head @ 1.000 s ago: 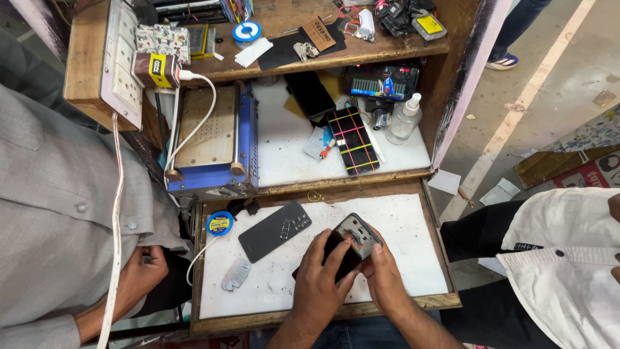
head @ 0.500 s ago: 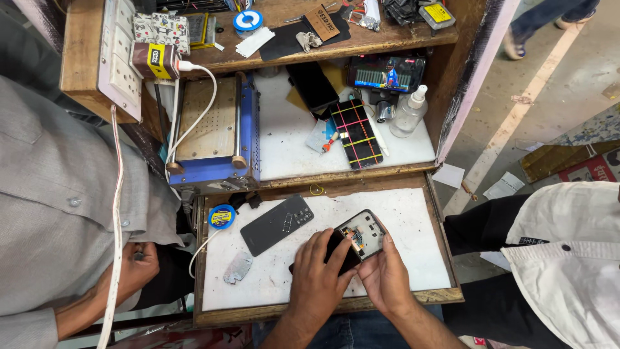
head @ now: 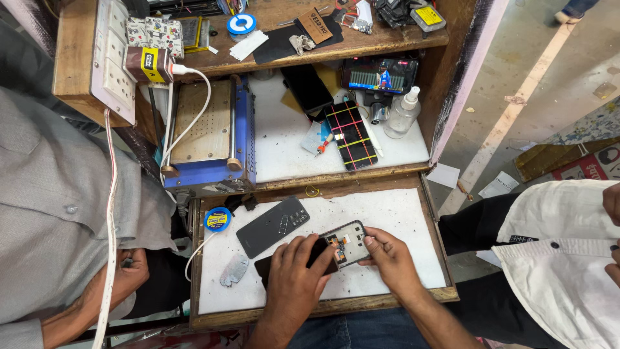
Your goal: The person disassembles a smartphone, removes the battery and internal components, and reassembles the device. They use a red-handled screwdriver and tweezers to manipulate small parts and connectors, then close the phone casing.
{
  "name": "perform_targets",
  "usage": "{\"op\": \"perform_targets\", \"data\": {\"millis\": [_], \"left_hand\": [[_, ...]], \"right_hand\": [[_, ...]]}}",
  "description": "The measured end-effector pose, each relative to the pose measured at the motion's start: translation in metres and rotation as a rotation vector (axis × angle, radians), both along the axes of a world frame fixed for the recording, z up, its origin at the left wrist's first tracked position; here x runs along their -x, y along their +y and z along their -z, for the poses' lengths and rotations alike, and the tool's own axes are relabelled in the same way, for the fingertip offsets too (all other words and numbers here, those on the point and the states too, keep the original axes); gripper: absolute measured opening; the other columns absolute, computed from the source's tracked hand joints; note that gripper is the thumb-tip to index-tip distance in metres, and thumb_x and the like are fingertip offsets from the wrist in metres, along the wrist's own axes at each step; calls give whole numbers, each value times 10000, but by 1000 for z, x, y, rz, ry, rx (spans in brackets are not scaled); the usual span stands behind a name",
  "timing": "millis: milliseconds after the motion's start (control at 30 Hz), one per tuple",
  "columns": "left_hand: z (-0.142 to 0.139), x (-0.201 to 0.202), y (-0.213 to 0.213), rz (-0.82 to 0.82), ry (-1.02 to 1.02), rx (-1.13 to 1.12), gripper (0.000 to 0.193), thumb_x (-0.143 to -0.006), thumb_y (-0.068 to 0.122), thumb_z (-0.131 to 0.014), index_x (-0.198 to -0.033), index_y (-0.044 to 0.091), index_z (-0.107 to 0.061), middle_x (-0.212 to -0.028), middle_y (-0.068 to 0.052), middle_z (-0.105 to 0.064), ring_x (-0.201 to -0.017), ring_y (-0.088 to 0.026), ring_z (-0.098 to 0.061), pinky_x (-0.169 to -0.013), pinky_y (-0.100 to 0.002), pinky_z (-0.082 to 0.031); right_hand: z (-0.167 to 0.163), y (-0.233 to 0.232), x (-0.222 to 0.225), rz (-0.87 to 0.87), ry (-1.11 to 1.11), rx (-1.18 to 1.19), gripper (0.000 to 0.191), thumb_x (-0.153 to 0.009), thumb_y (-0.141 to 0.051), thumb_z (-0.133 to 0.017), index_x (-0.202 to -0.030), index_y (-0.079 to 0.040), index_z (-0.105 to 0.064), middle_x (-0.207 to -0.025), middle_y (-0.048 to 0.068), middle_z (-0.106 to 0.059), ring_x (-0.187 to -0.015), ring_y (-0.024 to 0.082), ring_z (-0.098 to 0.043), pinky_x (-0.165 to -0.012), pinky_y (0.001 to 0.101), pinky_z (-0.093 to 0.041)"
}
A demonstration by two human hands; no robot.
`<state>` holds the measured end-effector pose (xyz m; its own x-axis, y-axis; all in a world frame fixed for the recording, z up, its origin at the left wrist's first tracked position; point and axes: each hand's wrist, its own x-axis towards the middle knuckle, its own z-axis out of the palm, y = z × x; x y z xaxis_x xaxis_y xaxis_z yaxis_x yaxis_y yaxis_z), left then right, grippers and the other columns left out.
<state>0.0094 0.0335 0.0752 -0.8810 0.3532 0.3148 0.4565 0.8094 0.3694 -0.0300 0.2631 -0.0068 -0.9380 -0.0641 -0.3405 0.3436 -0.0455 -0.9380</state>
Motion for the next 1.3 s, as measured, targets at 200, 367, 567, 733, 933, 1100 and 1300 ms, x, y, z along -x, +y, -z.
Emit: {"op": "perform_targets", "data": {"millis": [200,367,567,733,933,1100,1300], "left_hand": [[18,-1,-8,-35,-61,29,705,-698,228,-893,-1334,161,-595,-1400,-193,-502,-1286,-396,-479,-1025,-591,-384],[24,7,-12,-2,-48,93,799,-692,230,-888,-1405,192,-530,-1389,-158,-512,-1282,-378,-476,-1037,-594,-367],[19,11,-21,10,-217,53,946,-661,305,-898,-1494,174,-469,-1360,-161,-533,-1263,-389,-484,-1035,-631,-341],[9,19,-37,-23,-303,28,459,-849,285,-801,-1260,159,-638,-1042,-40,-671,-1038,-268,-632,-955,-474,-447],[16,9,-25,-104,125,-41,141,-832,145,-759,-970,138,-728,-919,-24,-650,-952,-246,-648,-949,-495,-459],[50,9,-8,-134,162,-70,154,-783,106,-741,-934,129,-723,-1065,-41,-667,-1118,-275,-614,-1033,-566,-404],[68,-1,-11,-99,-124,3,340,-755,116,-779,-1088,105,-711,-1250,-76,-615,-1300,-322,-526,-1081,-624,-318]], "right_hand": [[2,-8,-6,-35,26,16,378,-1012,-167,-539,-1346,-3,-606,-1042,93,-762,-911,148,-734,-778,317,-662],[-20,3,3,-172,89,-22,353,-1013,-170,-579,-1342,-45,-608,-923,41,-715,-811,83,-646,-695,257,-574],[-32,4,15,-243,112,-351,282,-972,-172,-673,-1237,-84,-714,-730,0,-713,-620,54,-537,-552,221,-454],[-27,6,15,-218,218,-306,219,-963,-116,-679,-1159,-44,-745,-803,24,-758,-681,52,-569,-609,228,-485],[-31,24,10,-208,889,-401,182,-936,15,-648,-1078,-42,-747,-1131,110,-790,-1186,254,-728,-1032,374,-577],[-32,33,9,-310,899,-634,232,-808,13,-730,-1015,-81,-779,-1138,77,-781,-1191,275,-714,-1100,421,-531],[-28,38,-8,-398,706,-697,292,-791,62,-710,-1031,-84,-787,-1251,97,-734,-1299,306,-603,-1147,449,-417]]}}
